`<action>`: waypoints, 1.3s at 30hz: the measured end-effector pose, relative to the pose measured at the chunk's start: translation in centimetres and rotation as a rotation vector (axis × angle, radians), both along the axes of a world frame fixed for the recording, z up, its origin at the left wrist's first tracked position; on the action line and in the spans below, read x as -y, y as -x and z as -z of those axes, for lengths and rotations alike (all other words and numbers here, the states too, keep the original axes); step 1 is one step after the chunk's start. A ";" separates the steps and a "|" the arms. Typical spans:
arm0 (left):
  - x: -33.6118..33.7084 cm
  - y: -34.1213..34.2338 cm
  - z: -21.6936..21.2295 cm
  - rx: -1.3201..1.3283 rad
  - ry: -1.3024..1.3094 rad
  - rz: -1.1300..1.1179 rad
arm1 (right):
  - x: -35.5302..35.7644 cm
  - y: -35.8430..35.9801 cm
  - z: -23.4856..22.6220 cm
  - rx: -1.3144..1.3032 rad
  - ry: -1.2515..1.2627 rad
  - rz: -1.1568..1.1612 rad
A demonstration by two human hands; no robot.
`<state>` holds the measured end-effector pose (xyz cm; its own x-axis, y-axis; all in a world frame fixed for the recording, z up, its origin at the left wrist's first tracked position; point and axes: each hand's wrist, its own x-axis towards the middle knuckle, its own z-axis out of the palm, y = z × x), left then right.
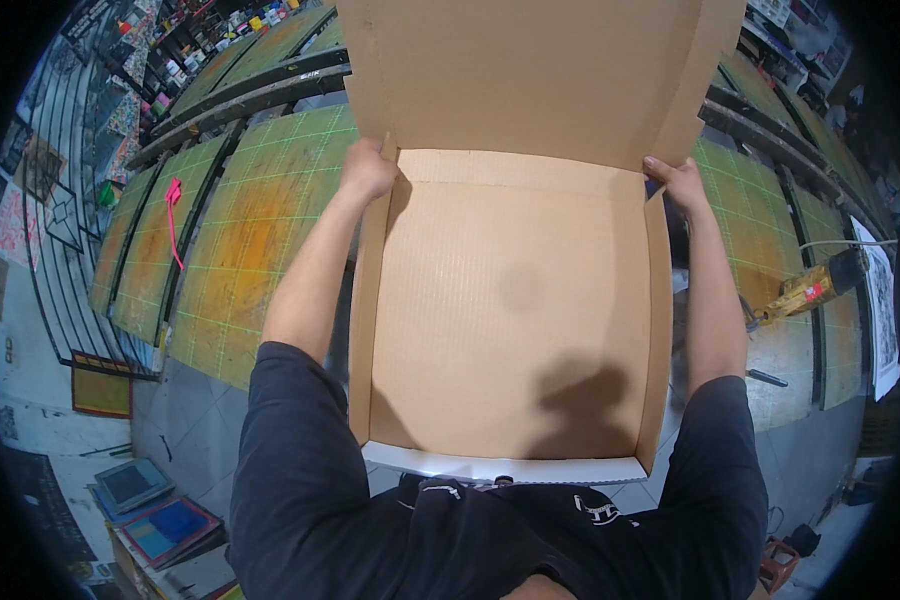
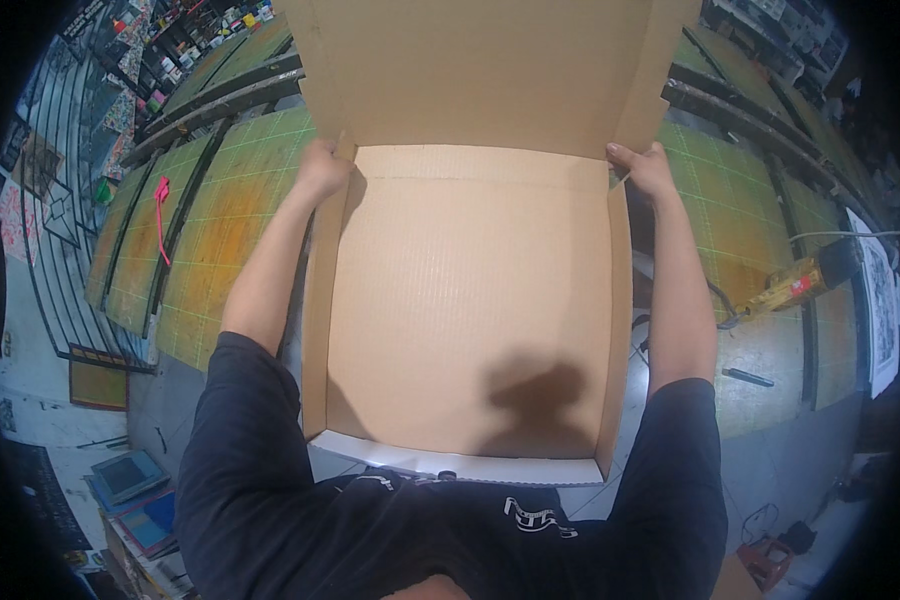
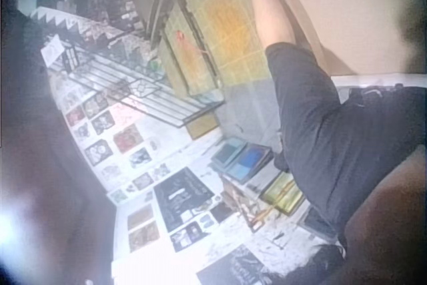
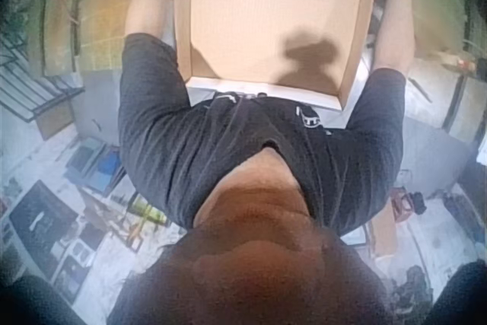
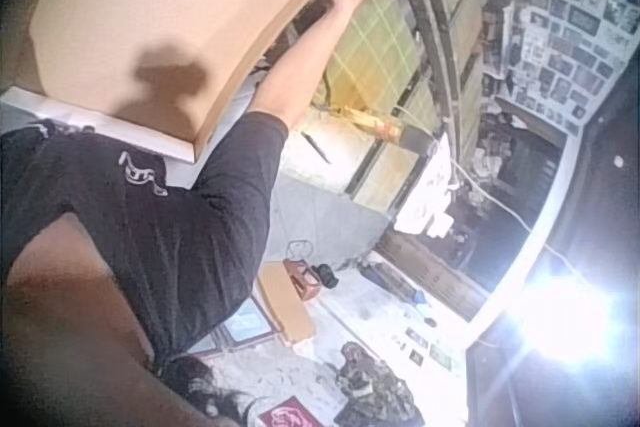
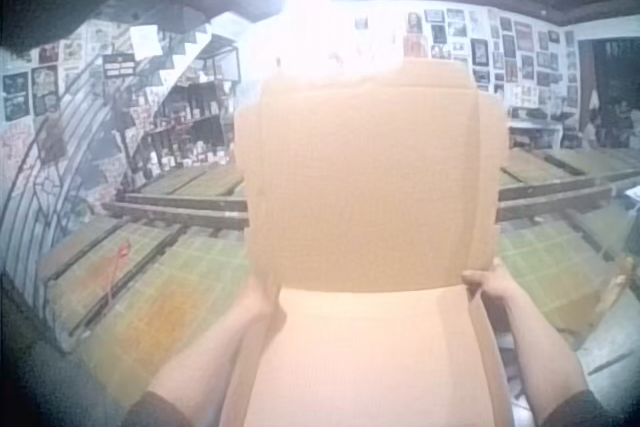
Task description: The person assembles flat cardboard sheets into rectangular boxes by folding and interlocking the flaps. They handle multiple sheets, fold the sides, and secure the tabs to form complete boxes, then place the finished boxes on a nearby surface.
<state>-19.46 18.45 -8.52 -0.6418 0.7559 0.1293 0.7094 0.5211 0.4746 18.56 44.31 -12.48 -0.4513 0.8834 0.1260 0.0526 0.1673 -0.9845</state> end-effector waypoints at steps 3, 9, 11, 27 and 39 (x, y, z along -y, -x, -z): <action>0.7 0.0 -0.9 0.104 -0.025 0.044 | 0.1 0.2 0.2 -0.008 0.002 -0.007; 0.8 0.0 -0.9 -0.061 -0.054 0.093 | -0.2 0.3 0.5 -0.022 0.014 -0.013; 0.7 1.0 0.3 -0.116 -0.156 0.131 | -0.3 0.3 0.4 -0.008 0.002 -0.018; -2.9 2.3 0.3 0.145 0.182 -0.105 | 0.0 1.3 -0.9 0.094 -0.082 0.034; -2.2 7.0 5.7 1.072 -0.104 -0.201 | -1.0 1.1 1.7 0.063 -0.112 -0.023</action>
<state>-26.47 20.65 -14.23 -0.5695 0.6427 -0.5124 -0.1917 0.5024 0.8431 17.44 45.28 -14.19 -0.4811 0.8549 0.1943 0.1090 0.2782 -0.9543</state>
